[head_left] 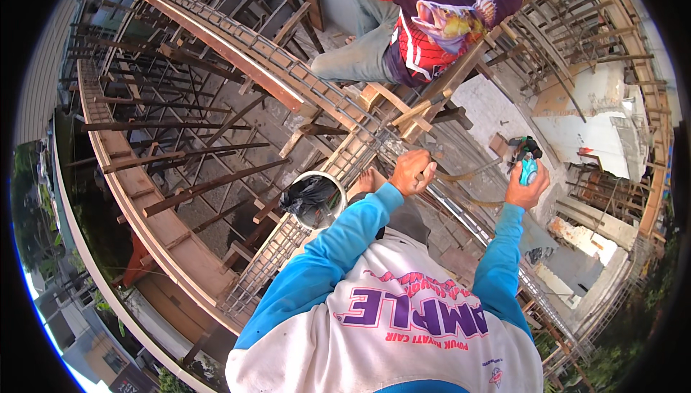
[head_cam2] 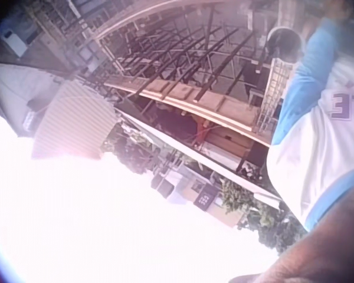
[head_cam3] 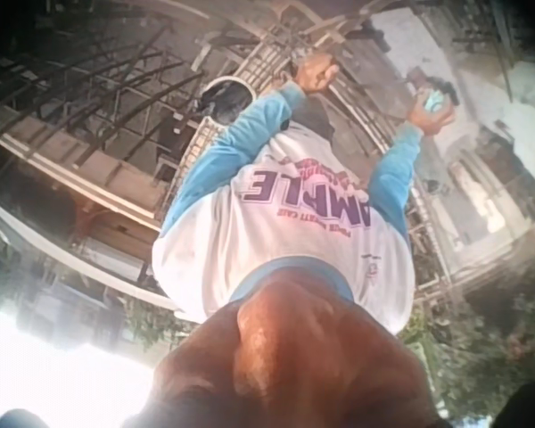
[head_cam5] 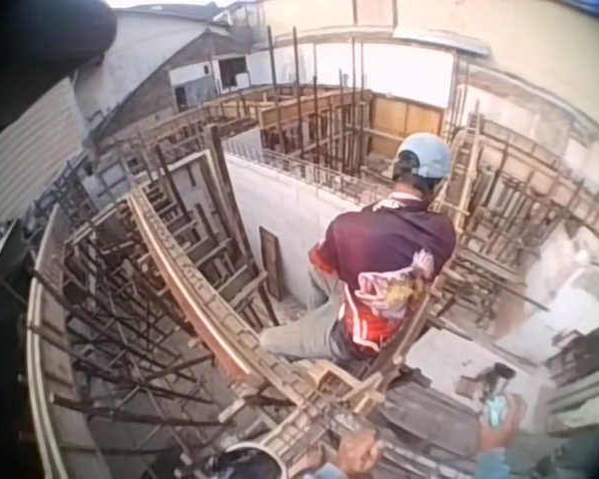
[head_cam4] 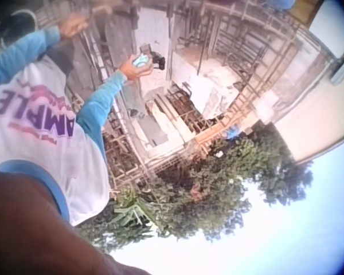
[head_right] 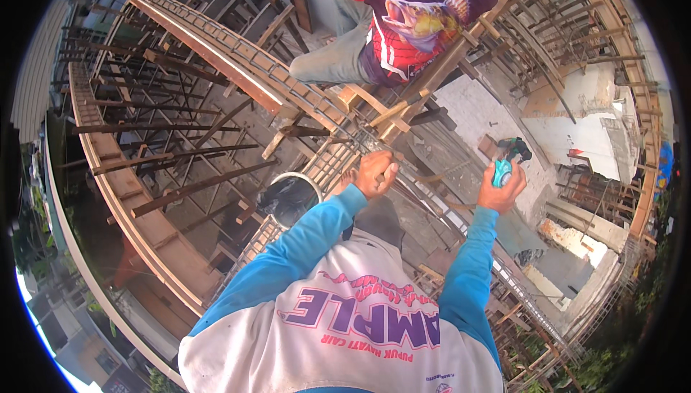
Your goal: The person uses a measuring tape to check the dimensions of wooden boards and marks a line on the wood with a pencil while working on a construction site.
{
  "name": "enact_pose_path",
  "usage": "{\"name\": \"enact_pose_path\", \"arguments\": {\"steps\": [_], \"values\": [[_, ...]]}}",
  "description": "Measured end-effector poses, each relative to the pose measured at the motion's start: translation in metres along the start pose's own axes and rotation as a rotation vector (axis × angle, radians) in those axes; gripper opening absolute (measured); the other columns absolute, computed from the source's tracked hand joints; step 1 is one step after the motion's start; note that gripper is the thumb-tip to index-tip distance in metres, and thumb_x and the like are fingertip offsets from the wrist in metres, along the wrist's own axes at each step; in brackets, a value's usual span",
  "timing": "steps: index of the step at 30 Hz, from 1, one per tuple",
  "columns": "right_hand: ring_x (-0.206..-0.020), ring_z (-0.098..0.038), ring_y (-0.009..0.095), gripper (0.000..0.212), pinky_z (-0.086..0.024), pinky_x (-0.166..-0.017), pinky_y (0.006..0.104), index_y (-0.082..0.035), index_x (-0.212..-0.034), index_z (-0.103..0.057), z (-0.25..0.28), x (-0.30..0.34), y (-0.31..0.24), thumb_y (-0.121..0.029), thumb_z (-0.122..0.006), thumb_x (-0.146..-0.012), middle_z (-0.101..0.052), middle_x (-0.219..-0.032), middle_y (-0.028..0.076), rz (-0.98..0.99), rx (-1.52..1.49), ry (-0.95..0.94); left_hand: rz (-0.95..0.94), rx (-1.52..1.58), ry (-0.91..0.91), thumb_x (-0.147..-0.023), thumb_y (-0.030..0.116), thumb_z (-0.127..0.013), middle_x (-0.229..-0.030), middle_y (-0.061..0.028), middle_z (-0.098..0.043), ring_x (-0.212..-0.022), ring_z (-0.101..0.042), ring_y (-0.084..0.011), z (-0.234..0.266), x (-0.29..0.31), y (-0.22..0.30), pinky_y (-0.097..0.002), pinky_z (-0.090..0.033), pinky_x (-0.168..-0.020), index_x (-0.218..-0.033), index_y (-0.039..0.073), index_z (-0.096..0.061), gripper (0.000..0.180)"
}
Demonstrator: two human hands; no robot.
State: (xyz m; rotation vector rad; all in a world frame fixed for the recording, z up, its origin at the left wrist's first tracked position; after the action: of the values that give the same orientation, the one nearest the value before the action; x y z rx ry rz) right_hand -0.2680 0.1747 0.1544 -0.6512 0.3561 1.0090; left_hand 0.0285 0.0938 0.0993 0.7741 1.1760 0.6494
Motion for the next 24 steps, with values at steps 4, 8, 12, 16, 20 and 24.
{"name": "enact_pose_path", "arguments": {"steps": [4,8,12,16,20,24], "values": [[-0.108,-0.055,0.031,0.047,-0.051,-0.082,0.044,-0.011,-0.117,-0.057,0.0,0.0,0.002,-0.021,-0.075,-0.075,-0.052,-0.116,0.011,-0.006,0.012,0.008,0.012,-0.006,0.008,-0.085,0.003,-0.056,-0.059,-0.0126,-0.039,-0.051,-0.042,-0.0325,0.001,-0.003,0.003,-0.0411,-0.034,-0.047,-0.063,0.004,-0.042,0.026],[-0.108,-0.055,0.03,0.047,-0.051,-0.082,0.0434,-0.012,-0.118,-0.057,0.0,-0.001,0.001,-0.021,-0.075,-0.075,-0.052,-0.116,0.011,-0.012,0.0,0.005,0.052,-0.014,0.0,-0.086,0.005,-0.056,-0.059,-0.0124,-0.039,-0.051,-0.042,-0.0322,0.003,-0.002,0.003,-0.041,-0.034,-0.048,-0.063,0.003,-0.04,0.028],[-0.109,-0.055,0.031,0.047,-0.051,-0.084,0.0435,-0.012,-0.118,-0.057,-0.001,0.002,-0.004,-0.021,-0.075,-0.075,-0.052,-0.117,0.011,-0.021,-0.006,0.002,0.059,-0.005,0.006,-0.086,0.006,-0.056,-0.06,-0.0128,-0.04,-0.051,-0.042,-0.0324,0.008,0.001,0.001,-0.0408,-0.034,-0.048,-0.063,0.003,-0.04,0.028],[-0.108,-0.056,0.032,0.048,-0.051,-0.084,0.0438,-0.012,-0.118,-0.057,0.003,0.003,-0.004,-0.021,-0.075,-0.075,-0.052,-0.117,0.011,-0.042,0.005,0.009,0.057,0.007,-0.004,-0.087,0.006,-0.054,-0.061,-0.0137,-0.042,-0.052,-0.043,-0.0322,0.007,0.0,0.002,-0.0406,-0.034,-0.049,-0.065,0.001,-0.042,0.026],[-0.105,-0.058,0.033,0.05,-0.052,-0.08,0.0451,-0.014,-0.117,-0.057,0.002,0.002,0.015,-0.024,-0.077,-0.072,-0.053,-0.118,0.012,-0.081,0.016,0.018,0.062,0.016,-0.008,-0.085,0.007,-0.057,-0.062,-0.0143,-0.041,-0.054,-0.045,-0.0344,-0.004,0.0,-0.003,-0.0413,-0.036,-0.05,-0.065,0.002,-0.042,0.026],[-0.101,-0.06,0.034,0.052,-0.052,-0.077,0.0466,-0.016,-0.115,-0.059,-0.004,0.0,0.016,-0.03,-0.078,-0.069,-0.053,-0.118,0.011,-0.085,0.019,0.026,0.136,-0.013,-0.033,-0.093,0.012,-0.048,-0.063,-0.0116,-0.051,-0.055,-0.05,-0.0289,-0.007,0.014,-0.019,-0.038,-0.039,-0.052,-0.068,0.0,-0.05,0.028]]}}
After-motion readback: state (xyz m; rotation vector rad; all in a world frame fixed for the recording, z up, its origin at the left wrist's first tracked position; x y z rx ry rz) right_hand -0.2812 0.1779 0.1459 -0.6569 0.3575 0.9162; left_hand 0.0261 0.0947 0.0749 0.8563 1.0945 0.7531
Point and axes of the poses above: each hand's wrist, its own x-axis away from the middle knuckle, its own z-axis out of the back of the hand, y = z × x, the point moved 10 cm from there along -x, towards the middle knuckle
